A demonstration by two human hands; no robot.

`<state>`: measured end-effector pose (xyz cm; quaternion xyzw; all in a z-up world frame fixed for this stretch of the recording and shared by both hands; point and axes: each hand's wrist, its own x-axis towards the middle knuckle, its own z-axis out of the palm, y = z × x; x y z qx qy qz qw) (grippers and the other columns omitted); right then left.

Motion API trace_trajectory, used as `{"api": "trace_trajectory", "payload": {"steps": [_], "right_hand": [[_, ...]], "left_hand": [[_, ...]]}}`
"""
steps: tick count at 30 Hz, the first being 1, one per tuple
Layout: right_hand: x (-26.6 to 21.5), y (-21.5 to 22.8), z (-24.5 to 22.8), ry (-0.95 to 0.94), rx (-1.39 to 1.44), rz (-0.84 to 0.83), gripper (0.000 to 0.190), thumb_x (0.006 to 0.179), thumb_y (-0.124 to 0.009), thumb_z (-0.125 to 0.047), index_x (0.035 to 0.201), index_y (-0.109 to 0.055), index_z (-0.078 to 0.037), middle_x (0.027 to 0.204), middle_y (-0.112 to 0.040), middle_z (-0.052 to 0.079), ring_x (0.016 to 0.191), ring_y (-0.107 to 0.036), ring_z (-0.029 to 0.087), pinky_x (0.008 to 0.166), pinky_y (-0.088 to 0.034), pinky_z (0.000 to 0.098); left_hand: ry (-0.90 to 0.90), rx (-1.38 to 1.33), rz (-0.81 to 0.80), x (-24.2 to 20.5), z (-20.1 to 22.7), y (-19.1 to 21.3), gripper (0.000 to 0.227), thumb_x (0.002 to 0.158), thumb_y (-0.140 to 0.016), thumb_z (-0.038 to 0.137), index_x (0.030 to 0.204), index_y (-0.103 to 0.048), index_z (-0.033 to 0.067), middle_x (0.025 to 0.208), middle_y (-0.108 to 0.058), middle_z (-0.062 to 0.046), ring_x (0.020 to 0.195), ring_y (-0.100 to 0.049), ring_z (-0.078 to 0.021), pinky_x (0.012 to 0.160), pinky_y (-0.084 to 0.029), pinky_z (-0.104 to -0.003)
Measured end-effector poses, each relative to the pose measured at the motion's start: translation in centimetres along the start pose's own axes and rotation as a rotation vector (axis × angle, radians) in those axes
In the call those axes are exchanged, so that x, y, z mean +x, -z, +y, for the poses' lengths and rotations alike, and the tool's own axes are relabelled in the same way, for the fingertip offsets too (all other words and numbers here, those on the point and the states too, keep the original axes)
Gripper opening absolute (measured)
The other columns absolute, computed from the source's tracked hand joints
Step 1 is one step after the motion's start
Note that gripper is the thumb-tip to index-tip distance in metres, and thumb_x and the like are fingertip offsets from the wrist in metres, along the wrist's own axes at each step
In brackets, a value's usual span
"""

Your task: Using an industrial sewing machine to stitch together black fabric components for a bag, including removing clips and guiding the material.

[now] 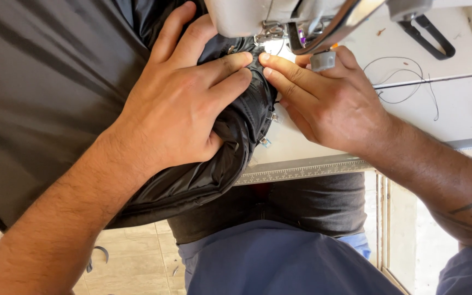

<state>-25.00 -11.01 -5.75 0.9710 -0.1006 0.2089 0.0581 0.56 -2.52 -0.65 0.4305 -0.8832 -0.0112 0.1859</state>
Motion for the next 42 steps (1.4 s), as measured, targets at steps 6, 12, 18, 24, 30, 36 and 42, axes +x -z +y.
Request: {"api": "trace_trajectory", "payload": {"steps": [6, 12, 18, 24, 30, 36, 42], "right_hand": [[-0.2, -0.2, 0.0, -0.029, -0.013, -0.038, 0.033, 0.105, -0.066, -0.009, 0.136, -0.07, 0.0, 0.15, -0.066, 0.01, 0.114, -0.072, 0.021, 0.088, -0.042, 0.0443], [-0.1, -0.6, -0.1, -0.066, 0.006, -0.017, 0.035, 0.105, -0.066, -0.008, 0.139, -0.07, 0.001, 0.145, -0.07, 0.011, 0.12, -0.072, 0.023, 0.096, -0.045, 0.0464], [-0.2, -0.5, -0.1, -0.081, 0.039, -0.052, 0.039, 0.104, -0.065, -0.008, 0.141, -0.066, 0.002, 0.147, -0.068, 0.014, 0.121, -0.073, 0.024, 0.084, -0.043, 0.0473], [-0.5, 0.0, -0.2, -0.061, 0.107, -0.003, 0.029, 0.107, -0.062, -0.007, 0.133, -0.07, 0.004, 0.147, -0.066, 0.016, 0.117, -0.07, 0.034, 0.09, -0.044, 0.0458], [-0.1, 0.6, 0.1, 0.032, 0.103, 0.063, 0.026, 0.11, -0.056, -0.007, 0.122, -0.077, 0.003, 0.137, -0.073, 0.011, 0.111, -0.07, 0.032, 0.093, -0.042, 0.0374], [-0.3, 0.4, 0.4, 0.07, 0.051, 0.054, 0.024, 0.109, -0.062, -0.014, 0.122, -0.078, 0.0, 0.135, -0.074, 0.008, 0.109, -0.068, 0.023, 0.089, -0.043, 0.0382], [0.3, 0.6, -0.3, 0.025, -0.028, 0.123, 0.019, 0.11, -0.061, -0.01, 0.115, -0.078, -0.003, 0.133, -0.075, 0.006, 0.085, -0.055, 0.019, 0.075, -0.039, 0.0345]], "left_hand": [[0.025, 0.014, 0.015, 0.2, 0.3, -0.1, 0.051, 0.058, -0.074, 0.01, 0.107, -0.067, -0.0042, 0.125, -0.075, -0.011, 0.126, -0.048, -0.0477, 0.118, -0.03, -0.065], [0.023, 0.003, 0.035, 0.4, -0.3, -0.3, 0.046, 0.059, -0.073, 0.012, 0.101, -0.066, -0.0054, 0.117, -0.075, -0.011, 0.124, -0.048, -0.0489, 0.114, -0.032, -0.065], [0.013, 0.007, 0.041, 0.5, -0.6, -0.2, 0.046, 0.061, -0.074, 0.015, 0.102, -0.067, -0.0041, 0.113, -0.075, -0.008, 0.123, -0.049, -0.0477, 0.113, -0.034, -0.063], [-0.002, 0.016, 0.022, 0.3, -1.1, -0.2, 0.055, 0.059, -0.074, 0.015, 0.111, -0.072, -0.004, 0.123, -0.078, -0.01, 0.125, -0.05, -0.0474, 0.111, -0.034, -0.063], [-0.046, -0.006, 0.0, 0.3, -1.3, 0.6, 0.061, 0.06, -0.074, 0.005, 0.119, -0.071, -0.0086, 0.131, -0.071, -0.013, 0.129, -0.049, -0.0501, 0.118, -0.03, -0.066], [-0.154, 0.282, 0.058, 1.2, 1.5, 4.1, 0.015, 0.112, -0.059, 0.007, 0.109, -0.073, 0.0012, 0.111, -0.075, -0.012, 0.112, -0.067, -0.0298, 0.099, -0.053, -0.042], [-0.322, 0.336, -0.114, 1.6, 2.3, 2.6, 0.015, 0.106, -0.061, 0.022, 0.094, -0.069, 0.0208, 0.13, -0.071, -0.008, 0.125, -0.064, -0.0218, 0.116, -0.044, -0.041]]}}
